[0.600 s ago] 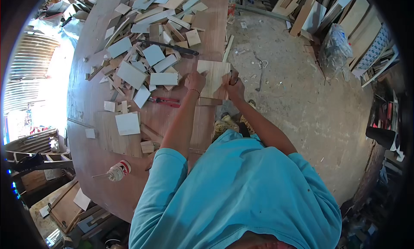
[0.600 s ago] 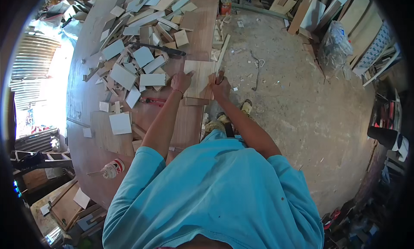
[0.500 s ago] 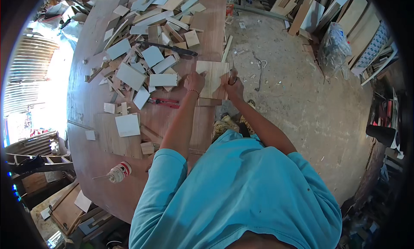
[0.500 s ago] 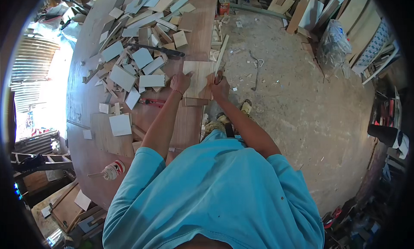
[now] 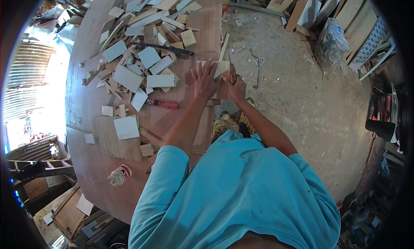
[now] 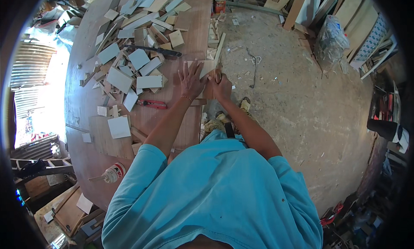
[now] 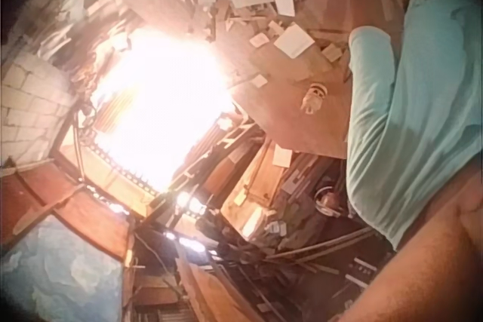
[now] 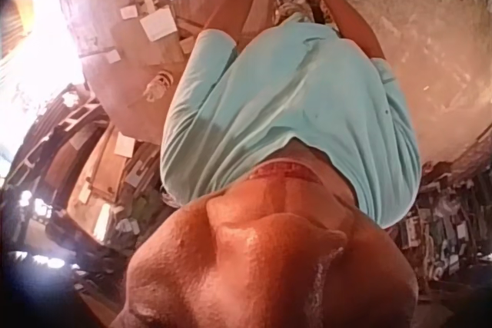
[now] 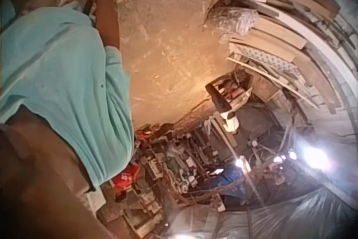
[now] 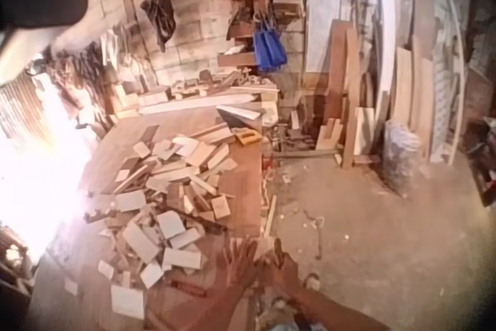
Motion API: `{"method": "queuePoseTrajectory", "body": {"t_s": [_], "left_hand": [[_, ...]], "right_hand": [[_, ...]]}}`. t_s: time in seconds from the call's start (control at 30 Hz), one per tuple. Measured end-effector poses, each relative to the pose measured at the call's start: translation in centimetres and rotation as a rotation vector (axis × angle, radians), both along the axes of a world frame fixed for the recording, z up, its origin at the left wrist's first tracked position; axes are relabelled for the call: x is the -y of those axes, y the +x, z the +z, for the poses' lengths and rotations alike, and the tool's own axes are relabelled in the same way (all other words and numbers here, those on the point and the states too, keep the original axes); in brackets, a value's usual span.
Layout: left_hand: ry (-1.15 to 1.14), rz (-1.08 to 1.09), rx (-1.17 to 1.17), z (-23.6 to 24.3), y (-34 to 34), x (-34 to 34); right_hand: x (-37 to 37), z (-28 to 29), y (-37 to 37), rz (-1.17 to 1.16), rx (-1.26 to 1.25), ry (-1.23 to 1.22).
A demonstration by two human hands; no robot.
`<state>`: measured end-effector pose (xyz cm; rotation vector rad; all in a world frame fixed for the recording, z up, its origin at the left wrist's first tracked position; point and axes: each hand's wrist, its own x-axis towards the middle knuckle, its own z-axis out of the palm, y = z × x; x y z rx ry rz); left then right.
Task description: Hand sawing small pieces of wood on a workbench.
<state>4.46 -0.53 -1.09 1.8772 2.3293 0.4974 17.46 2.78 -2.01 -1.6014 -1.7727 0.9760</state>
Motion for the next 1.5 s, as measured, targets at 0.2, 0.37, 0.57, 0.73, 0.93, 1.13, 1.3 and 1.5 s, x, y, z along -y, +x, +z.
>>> {"method": "queuePoseTrajectory", "body": {"t_s": [0.2,0.37,0.57,0.73,0.93,1.13,1.3,1.5], "left_hand": [[-0.099,0.039,-0.016,0.4,-0.1,0.1],[-0.076,0.096,-0.025,-0.5,-1.7,0.6],[-0.136,0.093,-0.052,0.6,-0.4,0.0],[-0.163,0.051,-0.044,-0.2,-1.3,-1.0],[-0.132,0.051,-0.035,0.1,-1.2,-1.4],[-0.146,0.063,-0.013,-0.2,-1.1,-1.6],[-0.131,0.064,-0.049,-0.9,-1.4,-1.5],[-0.058,0.032,-0.023,-0.5,-1.3,-1.2]], "right_hand": [[-0.2,-0.3,0.5,0.022,0.035,0.078],[0.0,0.4,0.2,0.009,-0.063,0.130],[-0.2,4.1,1.3,-0.126,-0.389,-0.244],[0.6,5.7,1.1,-0.096,-0.501,-0.158],[1.3,7.9,2.0,-0.101,-0.572,-0.215],[2.2,11.5,2.4,-0.218,-0.732,-0.391],[4.8,12.5,1.3,-0.224,-0.727,-0.418],[6.2,12.4,0.7,-0.192,-0.757,-0.388]]}}
